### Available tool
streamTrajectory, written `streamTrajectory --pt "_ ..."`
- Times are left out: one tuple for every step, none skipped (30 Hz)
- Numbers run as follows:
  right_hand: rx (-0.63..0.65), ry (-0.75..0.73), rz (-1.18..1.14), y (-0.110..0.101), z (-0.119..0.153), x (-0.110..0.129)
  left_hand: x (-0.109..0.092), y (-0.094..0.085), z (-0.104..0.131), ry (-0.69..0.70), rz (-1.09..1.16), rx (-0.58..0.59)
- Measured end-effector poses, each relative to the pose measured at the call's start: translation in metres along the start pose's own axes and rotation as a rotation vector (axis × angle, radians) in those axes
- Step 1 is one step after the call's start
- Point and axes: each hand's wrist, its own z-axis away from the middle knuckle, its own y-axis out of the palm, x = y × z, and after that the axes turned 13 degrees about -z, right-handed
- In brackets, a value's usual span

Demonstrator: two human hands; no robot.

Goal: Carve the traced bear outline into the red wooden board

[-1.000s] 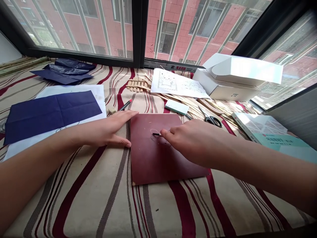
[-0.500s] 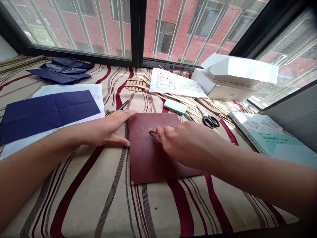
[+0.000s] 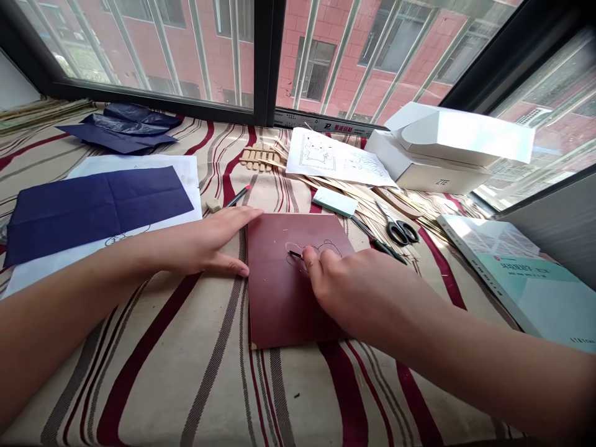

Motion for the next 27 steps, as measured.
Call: streamTrajectory --pt "0.0 0.027 -0.03 0.001 0.0 0.002 0.001 0.001 0.0 0.002 0.004 -0.003" --pt "-0.001 0.055 -0.064 0.001 0.0 0.005 0.002 0.001 0.0 0.002 0.006 -0.004" --pt "0.001 0.085 -0.102 0.001 -0.001 0.007 0.002 0.001 0.0 -0.002 0.008 -0.006" --pt "0.001 0.111 -0.137 -0.001 -0.001 0.008 0.003 0.001 0.0 -0.005 0.01 -0.009" --pt "0.001 0.126 -0.165 -0.003 -0.002 0.008 0.003 0.001 0.0 -0.009 0.009 -0.008" --pt "0.006 0.125 -0.185 -0.005 -0.003 0.006 0.003 0.001 0.0 -0.014 0.008 -0.006" --pt "0.009 0.107 -0.19 -0.008 -0.004 0.003 0.003 0.001 0.0 -0.02 0.005 -0.002" --pt "0.01 0.076 -0.179 -0.01 -0.005 -0.001 0.002 0.0 0.0 -0.026 0.002 0.001" --pt "0.008 0.035 -0.155 -0.012 -0.006 -0.007 0.001 -0.001 0.0 -0.032 0.001 0.006" --pt "0.0 -0.008 -0.119 -0.013 -0.006 -0.013 0.0 -0.001 0.0 -0.036 0.0 0.009" --pt "-0.014 -0.049 -0.079 -0.014 -0.007 -0.018 0.0 -0.002 -0.001 -0.038 0.0 0.009" --pt "-0.026 -0.086 -0.043 -0.014 -0.007 -0.023 -0.001 -0.002 -0.001 -0.038 0.001 0.008" --pt "-0.037 -0.112 -0.015 -0.014 -0.008 -0.027 -0.001 -0.002 -0.001 -0.034 0.001 0.006" --pt "-0.04 -0.128 -0.002 -0.015 -0.008 -0.03 -0.001 -0.002 -0.002 -0.029 0.001 0.004" --pt "-0.038 -0.136 -0.003 -0.016 -0.009 -0.032 -0.001 -0.002 -0.002 -0.025 0.0 0.001" --pt "-0.035 -0.136 -0.018 -0.018 -0.011 -0.034 0.0 -0.002 -0.002 -0.023 -0.003 -0.002" --pt "-0.027 -0.132 -0.046 -0.021 -0.013 -0.035 0.0 -0.002 -0.002 -0.022 -0.005 -0.001" --pt "-0.015 -0.124 -0.084 -0.026 -0.016 -0.037 0.0 -0.002 -0.002 -0.022 -0.008 0.001" --pt "0.001 -0.11 -0.124 -0.031 -0.02 -0.038 0.001 -0.002 -0.002 -0.023 -0.011 0.003" --pt "0.021 -0.091 -0.159 -0.037 -0.024 -0.04 0.001 -0.002 -0.002 -0.024 -0.013 0.004" --pt "0.045 -0.071 -0.178 -0.042 -0.028 -0.041 0.001 -0.002 -0.002 -0.025 -0.015 0.007" --pt "0.066 -0.061 -0.176 -0.048 -0.032 -0.043 0.001 -0.002 -0.002 -0.027 -0.017 0.01" --pt "0.083 -0.063 -0.155 -0.052 -0.036 -0.044 0.0 -0.003 -0.002 -0.03 -0.019 0.012" --pt "0.085 -0.079 -0.121 -0.056 -0.039 -0.045 0.0 -0.003 -0.002 -0.035 -0.02 0.014" --pt "0.074 -0.107 -0.083 -0.058 -0.04 -0.045 0.0 -0.003 -0.002 -0.041 -0.02 0.018" --pt "0.053 -0.141 -0.05 -0.058 -0.041 -0.045 -0.001 -0.004 -0.001 -0.045 -0.019 0.022" --pt "0.03 -0.172 -0.024 -0.058 -0.04 -0.045 -0.001 -0.004 -0.001 -0.048 -0.018 0.025"
